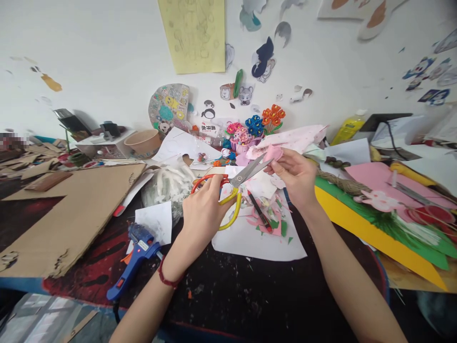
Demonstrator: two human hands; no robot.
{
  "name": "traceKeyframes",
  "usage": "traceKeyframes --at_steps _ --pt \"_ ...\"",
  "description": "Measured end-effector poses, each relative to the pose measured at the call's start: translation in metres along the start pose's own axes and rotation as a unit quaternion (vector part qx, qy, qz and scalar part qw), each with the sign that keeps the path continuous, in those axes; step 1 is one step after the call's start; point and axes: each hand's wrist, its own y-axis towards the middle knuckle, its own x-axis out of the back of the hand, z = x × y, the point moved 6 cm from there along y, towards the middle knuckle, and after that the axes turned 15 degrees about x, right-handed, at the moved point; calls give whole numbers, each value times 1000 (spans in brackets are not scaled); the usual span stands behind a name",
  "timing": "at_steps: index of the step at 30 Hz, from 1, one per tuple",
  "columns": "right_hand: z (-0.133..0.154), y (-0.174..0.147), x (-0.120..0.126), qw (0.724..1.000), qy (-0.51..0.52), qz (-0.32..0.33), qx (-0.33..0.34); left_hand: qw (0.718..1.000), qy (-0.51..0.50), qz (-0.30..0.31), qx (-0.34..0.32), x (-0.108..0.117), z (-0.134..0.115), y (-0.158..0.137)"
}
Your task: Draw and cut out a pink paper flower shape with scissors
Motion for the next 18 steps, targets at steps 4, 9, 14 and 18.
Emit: traceKeyframes --at_steps 4,9,14,18 --pt "-1 0 0 1000 0 1 3 1000 17 16 9 0 2 1" --pt "2 -1 0 1000 -15 -9 11 999 19 25 10 0 3 0" --pt "6 -2 1 998 -56 -14 23 999 23 28 14 1 4 -1" --pt "7 -3 2 997 -73 -19 34 999 20 28 12 1 4 -1"
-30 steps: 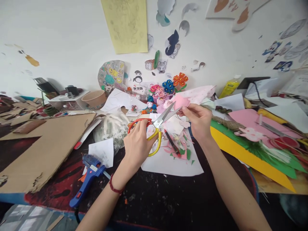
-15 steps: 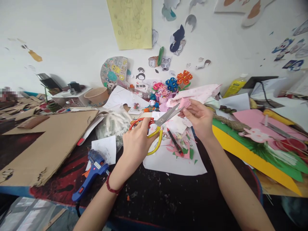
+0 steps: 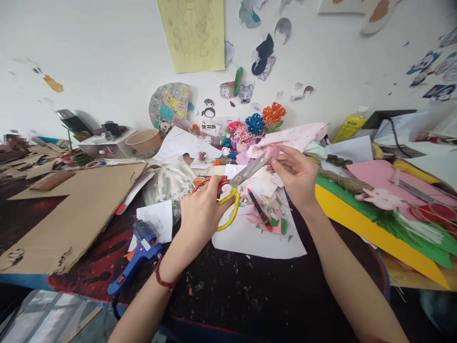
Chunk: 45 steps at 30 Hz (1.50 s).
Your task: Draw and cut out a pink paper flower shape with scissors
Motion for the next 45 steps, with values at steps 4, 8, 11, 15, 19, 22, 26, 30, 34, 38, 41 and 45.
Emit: traceKeyframes --at_steps 4,8,11,15,19,22,26,30,34,38,41,45 --pt "3 0 0 1000 -16 3 3 1000 2 8 -3 -1 0 0" --pt "7 1 -1 1000 -3 12 11 1000 7 20 -4 -3 -2 0" --pt "8 1 -2 1000 -3 14 11 999 13 26 -13 -3 -3 0" --pt "8 1 -1 1000 -11 14 11 999 16 30 -18 -1 -4 1" --pt "5 1 0 1000 -4 16 23 999 16 40 -23 0 -6 1" --pt "3 1 1 999 -14 8 46 998 10 48 -28 1 -7 0" --pt "4 2 3 997 -21 -11 72 998 16 57 -33 2 -8 1" --pt "5 2 6 997 -16 -29 75 997 47 44 -34 6 -11 1" --pt "-1 4 10 996 23 -62 57 996 75 32 -24 8 -9 -1" --pt "-13 7 11 990 104 -98 12 996 50 51 -47 6 -9 -4" --pt "-19 7 8 984 146 -100 -26 996 23 73 -36 4 -9 -5" --pt "-20 9 9 980 165 -108 -37 993 -65 99 6 4 -8 0"
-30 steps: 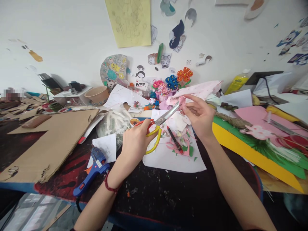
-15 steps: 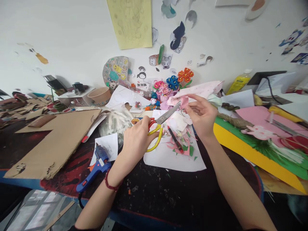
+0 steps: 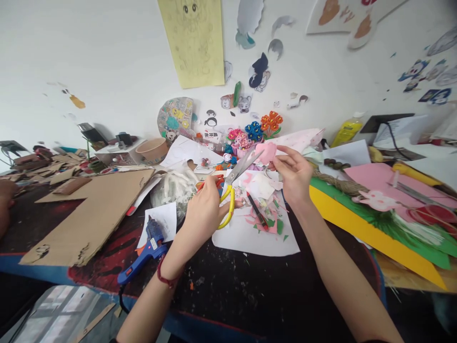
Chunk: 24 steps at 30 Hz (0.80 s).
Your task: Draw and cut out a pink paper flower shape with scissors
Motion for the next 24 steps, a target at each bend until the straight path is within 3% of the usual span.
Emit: traceKeyframes --at_steps 2,5,7,11,14,17,19,21,24 --pt "4 3 0 1000 10 -2 13 995 -101 12 23 2 -2 7" --pt "15 11 -4 999 31 12 35 961 -275 -1 32 10 -15 24" --pt "25 16 -9 998 41 25 45 921 -388 -22 5 18 -32 35" --pt "52 31 -21 996 34 44 75 808 -584 36 -67 30 -78 53" --pt "74 46 -29 992 40 51 105 767 -633 53 -85 42 -103 61" --pt "90 62 -37 990 46 69 111 744 -656 51 -116 57 -117 65" --pt "95 71 -45 990 59 102 79 740 -657 41 -135 66 -121 67" --pt "96 76 -54 988 57 139 40 747 -647 29 -147 72 -123 69" --pt "104 82 -59 989 13 128 78 767 -621 24 -159 78 -124 72"
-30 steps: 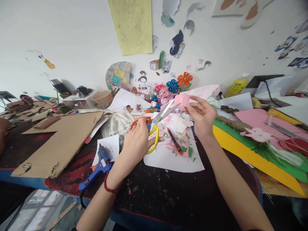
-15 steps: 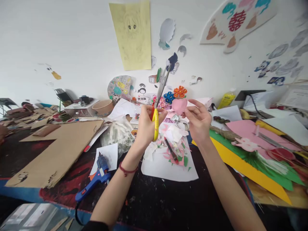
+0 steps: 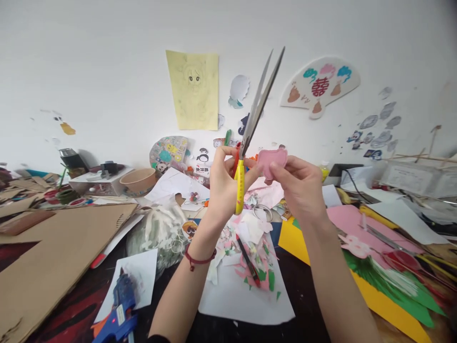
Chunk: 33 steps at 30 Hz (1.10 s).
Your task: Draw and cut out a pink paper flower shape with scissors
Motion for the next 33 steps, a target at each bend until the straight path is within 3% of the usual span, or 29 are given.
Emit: traceKeyframes --at_steps 4,12,16,21,24,33 --pt "6 1 -2 995 -77 -32 57 999 35 4 3 5 3 8" --pt "-13 3 -4 995 -83 29 37 997 72 18 9 19 16 30" --pt "-17 5 2 992 -111 -8 60 990 133 -14 -46 27 13 34" --pt "-12 7 15 984 -131 -77 90 944 323 17 -73 31 11 30" --pt "-9 9 24 980 -130 -98 111 910 402 83 -64 30 14 27" --pt "-1 10 36 968 -165 -135 131 875 475 88 -42 36 20 30"
